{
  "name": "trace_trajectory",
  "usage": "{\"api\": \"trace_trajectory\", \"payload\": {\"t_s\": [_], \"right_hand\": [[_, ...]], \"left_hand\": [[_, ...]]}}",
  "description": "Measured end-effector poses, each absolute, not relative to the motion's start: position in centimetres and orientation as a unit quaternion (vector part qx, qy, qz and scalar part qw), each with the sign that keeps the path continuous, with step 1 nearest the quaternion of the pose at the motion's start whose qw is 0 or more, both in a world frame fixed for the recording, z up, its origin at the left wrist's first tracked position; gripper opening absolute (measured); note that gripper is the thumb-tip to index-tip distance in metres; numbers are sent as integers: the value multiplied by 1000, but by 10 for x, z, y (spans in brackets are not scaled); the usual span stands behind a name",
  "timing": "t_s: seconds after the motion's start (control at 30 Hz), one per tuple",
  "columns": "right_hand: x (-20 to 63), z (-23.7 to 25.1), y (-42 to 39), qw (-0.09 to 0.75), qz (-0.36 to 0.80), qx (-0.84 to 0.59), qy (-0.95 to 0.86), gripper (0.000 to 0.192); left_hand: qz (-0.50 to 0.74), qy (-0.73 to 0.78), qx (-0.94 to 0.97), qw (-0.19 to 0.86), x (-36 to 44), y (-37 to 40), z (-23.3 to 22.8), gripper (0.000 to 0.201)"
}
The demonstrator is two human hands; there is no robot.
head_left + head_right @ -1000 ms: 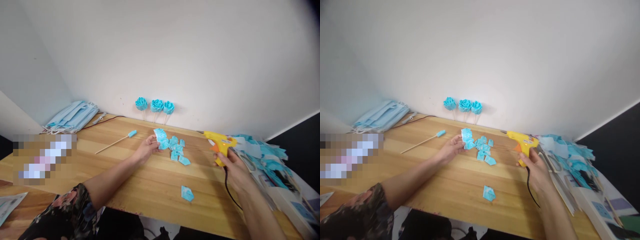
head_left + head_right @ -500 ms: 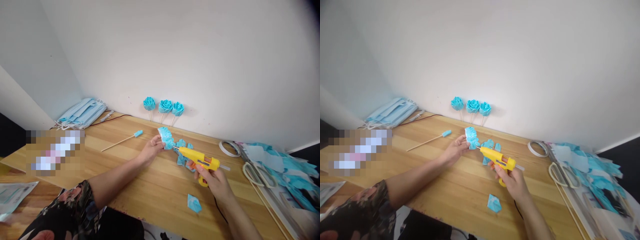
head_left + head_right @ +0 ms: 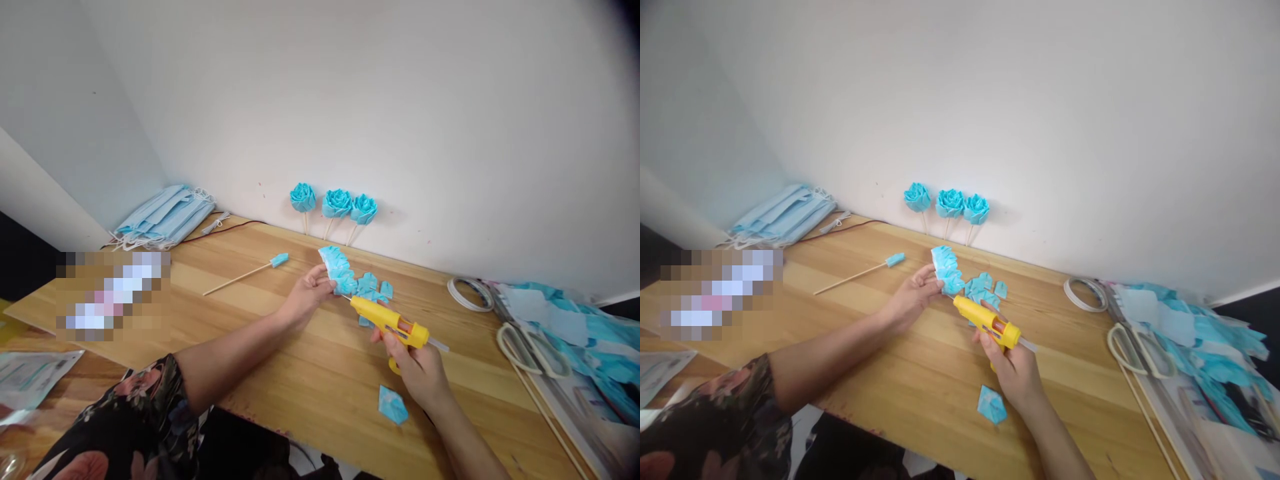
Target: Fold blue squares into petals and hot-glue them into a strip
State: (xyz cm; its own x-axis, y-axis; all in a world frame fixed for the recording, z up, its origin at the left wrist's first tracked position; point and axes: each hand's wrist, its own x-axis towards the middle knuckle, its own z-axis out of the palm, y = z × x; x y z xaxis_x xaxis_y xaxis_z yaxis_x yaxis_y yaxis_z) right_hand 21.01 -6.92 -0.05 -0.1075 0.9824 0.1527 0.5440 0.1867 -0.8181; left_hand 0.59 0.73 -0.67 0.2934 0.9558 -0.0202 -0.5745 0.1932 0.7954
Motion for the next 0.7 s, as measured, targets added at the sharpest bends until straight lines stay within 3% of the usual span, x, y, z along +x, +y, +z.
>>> {"api": "trace_trajectory", "payload": {"t_s": [0.7], "right_hand": [[207,0,-65,338,199,-573,-720,35]], "left_hand": [[522,268,348,731,6,7,-8,43]]}}
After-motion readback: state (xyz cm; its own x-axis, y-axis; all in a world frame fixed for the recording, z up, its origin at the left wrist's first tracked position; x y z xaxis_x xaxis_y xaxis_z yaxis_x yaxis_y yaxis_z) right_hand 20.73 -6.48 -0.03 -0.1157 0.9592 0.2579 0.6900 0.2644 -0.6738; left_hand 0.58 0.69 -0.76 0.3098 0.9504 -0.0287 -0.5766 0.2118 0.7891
